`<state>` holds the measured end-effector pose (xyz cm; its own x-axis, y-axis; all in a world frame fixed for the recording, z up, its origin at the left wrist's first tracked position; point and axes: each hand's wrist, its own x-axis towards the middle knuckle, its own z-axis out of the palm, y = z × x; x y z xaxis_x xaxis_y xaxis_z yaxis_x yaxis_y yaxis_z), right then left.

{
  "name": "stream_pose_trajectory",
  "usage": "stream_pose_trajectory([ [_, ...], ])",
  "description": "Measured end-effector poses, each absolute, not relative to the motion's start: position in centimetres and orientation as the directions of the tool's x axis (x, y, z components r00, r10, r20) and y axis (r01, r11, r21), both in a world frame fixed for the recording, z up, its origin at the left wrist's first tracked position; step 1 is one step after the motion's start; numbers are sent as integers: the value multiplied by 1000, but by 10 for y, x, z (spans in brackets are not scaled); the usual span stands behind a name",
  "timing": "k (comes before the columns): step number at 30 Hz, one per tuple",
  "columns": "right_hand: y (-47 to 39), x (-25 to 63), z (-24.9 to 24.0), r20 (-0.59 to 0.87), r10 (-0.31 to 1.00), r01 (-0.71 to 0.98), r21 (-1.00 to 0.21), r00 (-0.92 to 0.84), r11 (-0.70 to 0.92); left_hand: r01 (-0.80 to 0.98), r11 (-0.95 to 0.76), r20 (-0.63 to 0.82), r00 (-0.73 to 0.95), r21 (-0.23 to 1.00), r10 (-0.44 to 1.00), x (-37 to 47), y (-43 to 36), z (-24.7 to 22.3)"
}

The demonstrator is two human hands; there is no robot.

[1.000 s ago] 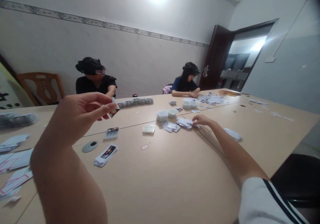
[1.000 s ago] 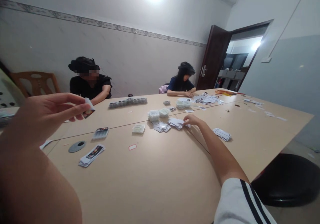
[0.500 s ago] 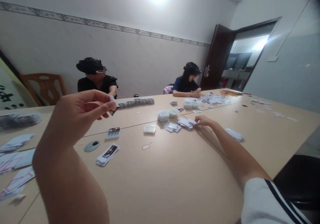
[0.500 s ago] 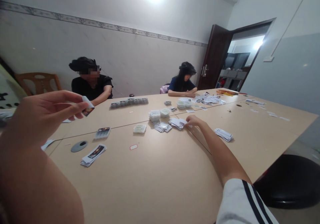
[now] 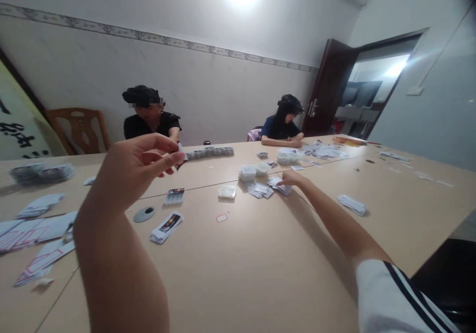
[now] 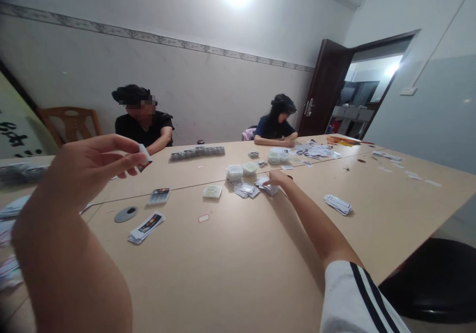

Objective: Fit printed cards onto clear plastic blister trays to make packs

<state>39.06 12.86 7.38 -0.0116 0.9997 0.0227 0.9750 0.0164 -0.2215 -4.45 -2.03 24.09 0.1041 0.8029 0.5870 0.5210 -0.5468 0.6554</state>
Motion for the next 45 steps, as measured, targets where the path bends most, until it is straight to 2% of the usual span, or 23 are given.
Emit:
stream_pose_trajectory([
  [4,115,365,103,233,972,947,-305,-23,96,514,-556,577,137,653,805,-45,-13,239],
  [8,96,303,153,523,846,840,-410,-103,356,528,-554,540,201,643,818,-42,-9,238],
  [11,70,245,189,679,718,704,-435,-154,562,553,-549,523,224,627,823,-40,-6,236],
  [12,60,227,198,729,663,634,-435,-170,640,565,-543,513,230,622,827,-39,-5,235],
  [14,40,199,210,824,546,311,-484,-152,818,590,-531,489,247,609,836,-39,-3,233],
  [15,32,188,214,822,550,222,-514,-149,829,599,-530,482,258,600,838,-38,-3,232],
  [17,22,174,216,797,583,155,-563,-160,812,614,-540,479,283,576,831,-37,-3,231],
  [24,38,163,189,643,705,198,-681,-300,705,634,-595,478,373,495,795,-22,-4,228],
  [26,47,165,181,577,735,112,-755,-356,646,646,-569,483,333,508,810,-19,-2,227],
  [29,56,165,176,528,743,-109,-838,-410,535,640,-523,497,243,562,833,-17,-1,225],
  [31,58,164,175,536,761,-238,-844,-365,480,619,-511,501,211,596,839,-15,-1,225],
  [34,58,161,175,542,806,-344,-823,-238,452,596,-520,477,247,612,844,-11,-4,225],
  [45,56,172,182,402,915,-521,-789,-37,325,581,-565,412,387,587,825,7,-6,220],
])
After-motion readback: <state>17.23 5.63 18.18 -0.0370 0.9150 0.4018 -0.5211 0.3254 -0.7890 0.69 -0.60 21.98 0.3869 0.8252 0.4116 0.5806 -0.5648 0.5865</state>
